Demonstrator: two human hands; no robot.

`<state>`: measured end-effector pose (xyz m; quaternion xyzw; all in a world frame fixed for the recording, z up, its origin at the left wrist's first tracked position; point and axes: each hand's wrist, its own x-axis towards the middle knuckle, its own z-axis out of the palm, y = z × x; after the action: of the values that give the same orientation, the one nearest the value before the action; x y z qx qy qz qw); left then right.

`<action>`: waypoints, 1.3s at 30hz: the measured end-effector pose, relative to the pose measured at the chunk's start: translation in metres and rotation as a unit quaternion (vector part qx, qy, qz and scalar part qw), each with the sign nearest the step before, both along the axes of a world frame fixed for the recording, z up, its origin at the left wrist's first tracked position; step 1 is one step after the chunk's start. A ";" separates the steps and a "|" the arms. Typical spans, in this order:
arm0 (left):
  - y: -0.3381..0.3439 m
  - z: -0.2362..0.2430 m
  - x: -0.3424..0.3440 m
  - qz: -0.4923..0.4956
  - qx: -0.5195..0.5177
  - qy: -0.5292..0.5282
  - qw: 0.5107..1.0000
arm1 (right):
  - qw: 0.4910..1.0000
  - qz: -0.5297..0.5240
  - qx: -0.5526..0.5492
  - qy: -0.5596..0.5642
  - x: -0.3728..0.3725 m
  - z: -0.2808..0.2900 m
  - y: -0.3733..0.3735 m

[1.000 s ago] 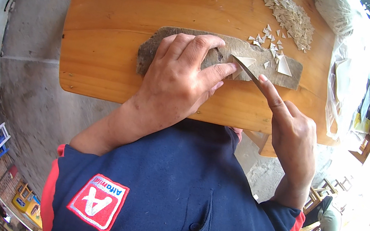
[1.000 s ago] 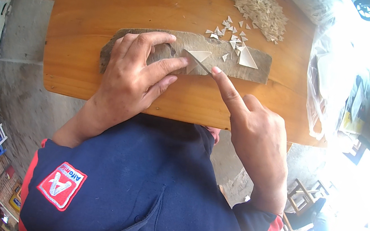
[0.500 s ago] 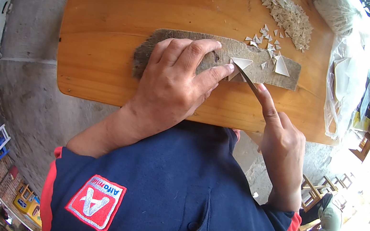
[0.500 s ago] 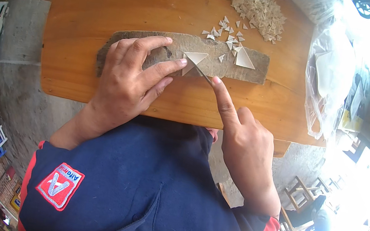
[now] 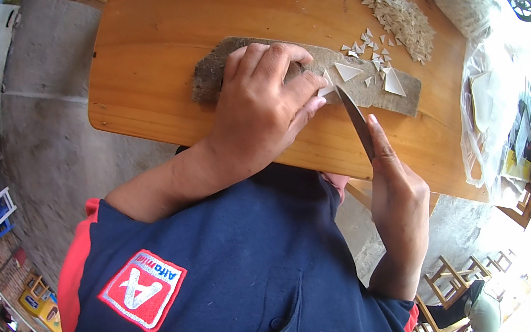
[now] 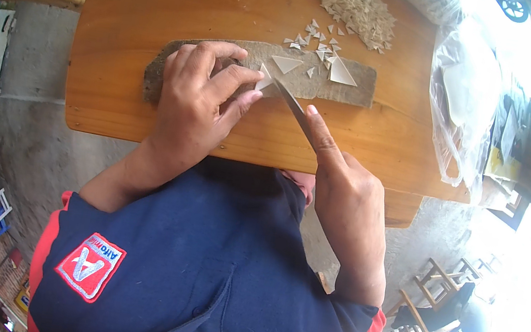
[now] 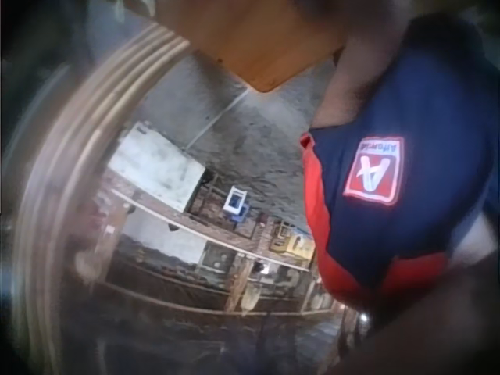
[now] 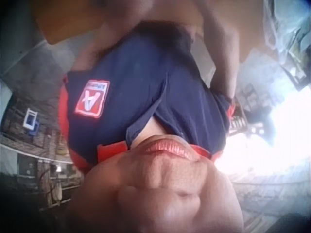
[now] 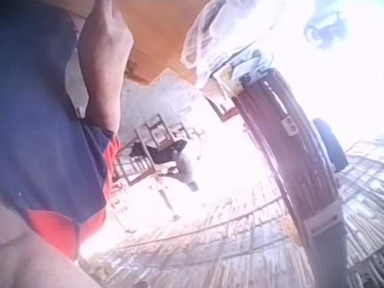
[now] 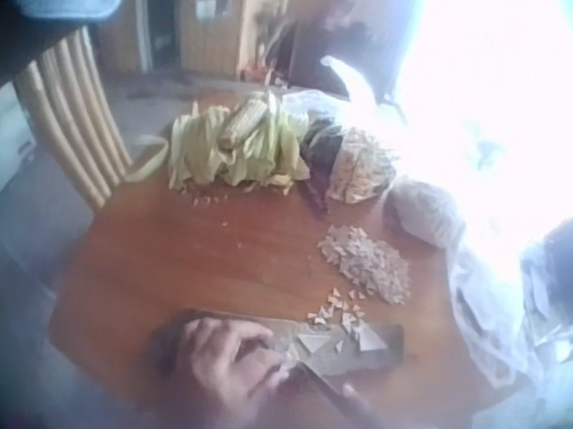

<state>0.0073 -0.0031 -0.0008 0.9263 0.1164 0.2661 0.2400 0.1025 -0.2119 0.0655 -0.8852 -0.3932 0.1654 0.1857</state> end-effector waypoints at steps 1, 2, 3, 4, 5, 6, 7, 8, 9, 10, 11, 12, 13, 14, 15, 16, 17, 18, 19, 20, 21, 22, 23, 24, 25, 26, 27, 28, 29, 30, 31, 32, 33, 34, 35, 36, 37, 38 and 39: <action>0.001 -0.001 0.001 0.002 -0.004 -0.001 1.000 | 1.000 0.000 0.003 0.001 -0.001 0.000 -0.001; 0.002 -0.002 0.001 0.002 -0.001 -0.010 1.000 | 1.000 0.001 0.005 0.002 -0.002 0.000 -0.002; 0.004 -0.004 0.002 0.002 0.002 -0.018 1.000 | 1.000 0.001 0.006 -0.008 -0.003 0.000 -0.002; 0.005 -0.005 0.001 0.002 0.005 -0.027 1.000 | 1.000 0.001 0.008 -0.017 -0.003 -0.001 -0.003; 0.006 -0.005 0.000 0.000 0.005 -0.026 1.000 | 1.000 0.001 0.008 -0.028 -0.002 -0.001 -0.003; 0.006 -0.005 0.000 -0.001 0.005 -0.026 1.000 | 0.999 0.005 0.011 -0.032 -0.001 -0.001 -0.002; 0.006 -0.004 -0.001 -0.002 0.006 -0.026 1.000 | 0.999 0.009 0.014 -0.036 0.000 -0.001 -0.001; 0.005 -0.002 -0.001 -0.012 0.006 -0.021 1.000 | 0.999 0.013 0.017 -0.040 0.001 -0.002 0.000; 0.004 0.000 -0.004 -0.021 0.007 -0.016 1.000 | 0.998 0.019 0.021 -0.047 0.002 -0.003 0.001; 0.002 0.002 -0.006 -0.031 0.007 -0.011 0.999 | 0.998 0.025 0.025 -0.055 0.003 -0.004 0.002; 0.001 0.004 -0.008 -0.033 0.016 -0.002 0.999 | 0.998 0.028 0.030 -0.050 0.003 -0.005 0.003; -0.001 0.005 -0.011 -0.036 0.026 0.006 0.999 | 0.998 0.031 0.035 -0.045 0.003 -0.006 0.005; -0.002 0.005 -0.012 -0.038 0.035 0.014 0.999 | 0.998 0.030 0.039 -0.028 0.003 -0.006 0.007; -0.002 0.005 -0.013 -0.037 0.035 0.017 0.999 | 0.998 0.033 0.039 -0.026 0.003 -0.007 0.008; -0.002 0.004 -0.013 -0.035 0.034 0.021 0.999 | 0.998 0.036 0.040 -0.024 0.003 -0.007 0.009; -0.003 0.003 -0.013 -0.034 0.034 0.024 0.999 | 0.998 0.043 0.037 -0.036 0.003 -0.011 0.010; -0.003 0.002 -0.013 -0.032 0.037 0.022 0.999 | 0.997 0.050 0.033 -0.048 0.003 -0.013 0.010; -0.003 0.002 -0.013 -0.030 0.040 0.019 0.999 | 0.997 0.049 0.032 -0.049 0.002 -0.013 0.010; -0.003 0.001 -0.013 -0.029 0.043 0.017 0.999 | 0.997 0.048 0.030 -0.050 0.002 -0.014 0.011; -0.004 0.000 -0.013 -0.027 0.044 0.016 0.999 | 0.997 0.047 0.027 -0.052 0.001 -0.014 0.011; -0.004 -0.001 -0.013 -0.026 0.044 0.015 0.999 | 0.997 0.046 0.024 -0.054 0.001 -0.013 0.012; -0.003 -0.001 -0.013 -0.025 0.045 0.014 0.999 | 0.997 0.046 0.019 -0.057 0.000 -0.013 0.012; -0.003 -0.002 -0.013 -0.025 0.044 0.013 0.999 | 0.997 0.046 0.014 -0.060 -0.001 -0.012 0.013; -0.003 -0.002 -0.012 -0.025 0.043 0.012 0.999 | 0.996 0.053 -0.003 -0.073 -0.001 -0.010 0.013; -0.003 -0.002 -0.012 -0.025 0.042 0.011 0.999 | 0.994 0.060 -0.021 -0.085 -0.002 -0.008 0.013; -0.003 -0.001 -0.012 -0.026 0.041 0.012 0.999 | 0.992 0.066 -0.037 -0.097 -0.002 -0.007 0.014; -0.003 0.000 -0.013 -0.026 0.040 0.013 0.999 | 0.993 0.067 -0.030 -0.091 -0.003 -0.009 0.014; -0.003 0.001 -0.013 -0.027 0.039 0.014 0.999 | 0.994 0.068 -0.022 -0.084 -0.004 -0.011 0.014; -0.003 0.001 -0.013 -0.028 0.038 0.013 0.999 | 0.995 0.068 -0.015 -0.078 -0.005 -0.012 0.015; -0.003 0.001 -0.012 -0.029 0.038 0.012 0.999 | 0.994 0.071 -0.019 -0.079 -0.005 -0.012 0.016; -0.002 0.001 -0.012 -0.031 0.038 0.011 0.999 | 0.994 0.073 -0.024 -0.080 -0.004 -0.012 0.019; -0.002 0.001 -0.013 -0.029 0.038 0.012 0.999 | 0.993 0.077 -0.027 -0.082 -0.003 -0.012 0.020; -0.001 0.001 -0.013 -0.028 0.038 0.013 0.999 | 0.993 0.078 -0.030 -0.084 -0.003 -0.012 0.021; -0.001 0.001 -0.013 -0.026 0.039 0.014 0.999 | 0.993 0.078 -0.032 -0.087 -0.004 -0.012 0.021; -0.001 0.001 -0.013 -0.027 0.038 0.014 0.999 | 0.992 0.078 -0.033 -0.091 -0.004 -0.012 0.021; -0.001 0.002 -0.013 -0.028 0.038 0.013 0.999 | 0.992 0.075 -0.042 -0.097 -0.005 -0.011 0.020; -0.001 0.002 -0.013 -0.029 0.037 0.013 0.999 | 0.991 0.072 -0.050 -0.103 -0.006 -0.009 0.017; -0.001 0.002 -0.013 -0.029 0.039 0.012 0.999 | 0.990 0.070 -0.059 -0.110 -0.007 -0.006 0.014; -0.001 0.001 -0.013 -0.028 0.041 0.011 0.999 | 0.989 0.071 -0.063 -0.110 -0.008 -0.003 0.011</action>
<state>-0.0058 -0.0040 0.0002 0.9411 0.0821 0.2536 0.2082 0.0943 -0.2011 0.0628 -0.8778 -0.4619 0.1039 0.0732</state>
